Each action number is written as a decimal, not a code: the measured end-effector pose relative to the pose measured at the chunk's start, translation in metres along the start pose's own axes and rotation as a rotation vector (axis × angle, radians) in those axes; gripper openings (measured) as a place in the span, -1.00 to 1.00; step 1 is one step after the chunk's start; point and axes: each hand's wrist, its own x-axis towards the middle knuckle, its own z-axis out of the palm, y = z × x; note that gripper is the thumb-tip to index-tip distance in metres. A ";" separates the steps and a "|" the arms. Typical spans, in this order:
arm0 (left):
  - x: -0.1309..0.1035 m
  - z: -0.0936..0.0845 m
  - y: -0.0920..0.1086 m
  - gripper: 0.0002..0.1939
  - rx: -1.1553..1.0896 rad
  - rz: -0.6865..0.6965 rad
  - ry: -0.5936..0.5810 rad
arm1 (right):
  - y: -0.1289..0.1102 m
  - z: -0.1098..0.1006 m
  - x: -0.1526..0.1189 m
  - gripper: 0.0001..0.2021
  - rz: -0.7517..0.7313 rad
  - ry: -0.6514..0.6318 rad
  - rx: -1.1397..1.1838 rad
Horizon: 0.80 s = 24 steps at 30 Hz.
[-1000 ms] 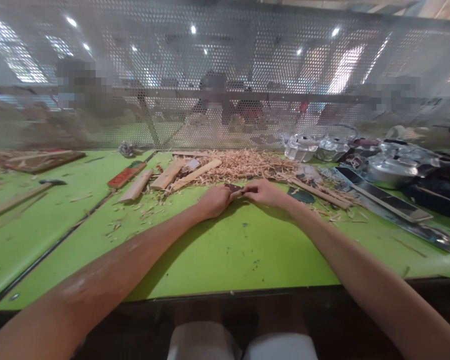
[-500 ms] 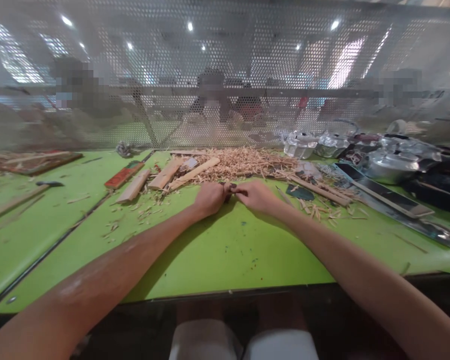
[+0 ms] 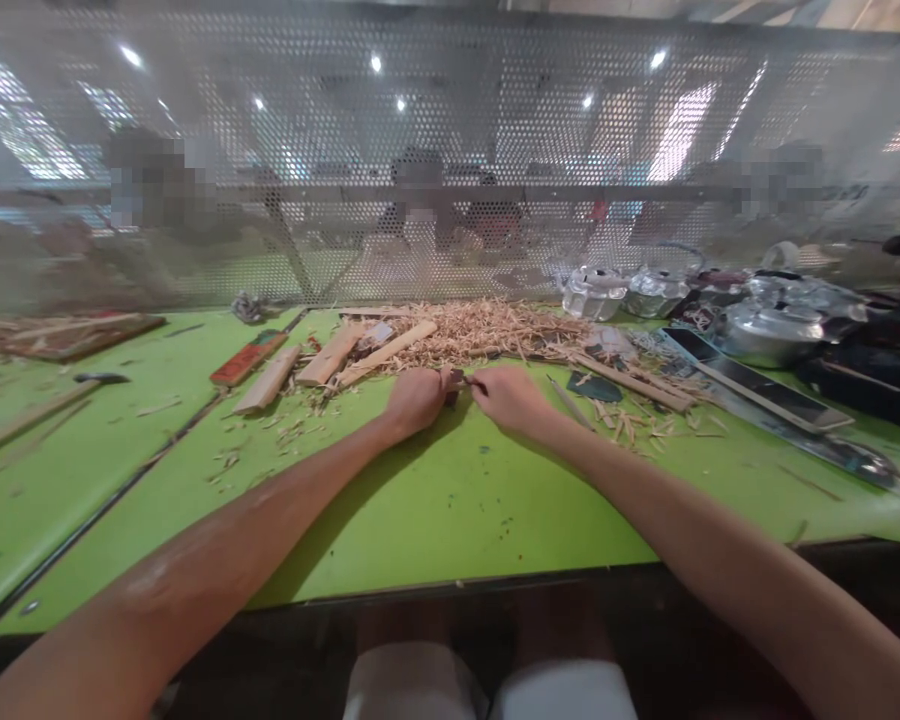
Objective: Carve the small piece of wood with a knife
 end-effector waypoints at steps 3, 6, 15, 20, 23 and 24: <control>0.001 0.000 0.000 -0.37 -0.017 -0.049 0.018 | 0.004 -0.001 0.002 -0.60 0.056 0.010 -0.002; 0.001 0.000 0.000 -0.44 0.032 -0.030 0.027 | -0.004 0.004 -0.002 -0.57 0.024 -0.002 0.039; 0.004 0.006 -0.004 -0.47 0.067 -0.025 -0.010 | -0.003 0.002 0.000 -0.60 0.094 0.039 -0.009; 0.007 0.011 -0.007 -0.53 0.125 0.054 -0.002 | -0.008 0.013 0.001 -0.63 -0.050 0.029 0.030; 0.008 0.010 -0.007 -0.53 0.094 0.039 0.000 | -0.001 0.018 0.003 -0.61 -0.051 0.060 0.015; 0.008 0.009 -0.006 -0.52 0.065 0.019 -0.003 | 0.003 0.019 0.004 -0.60 -0.023 0.074 0.000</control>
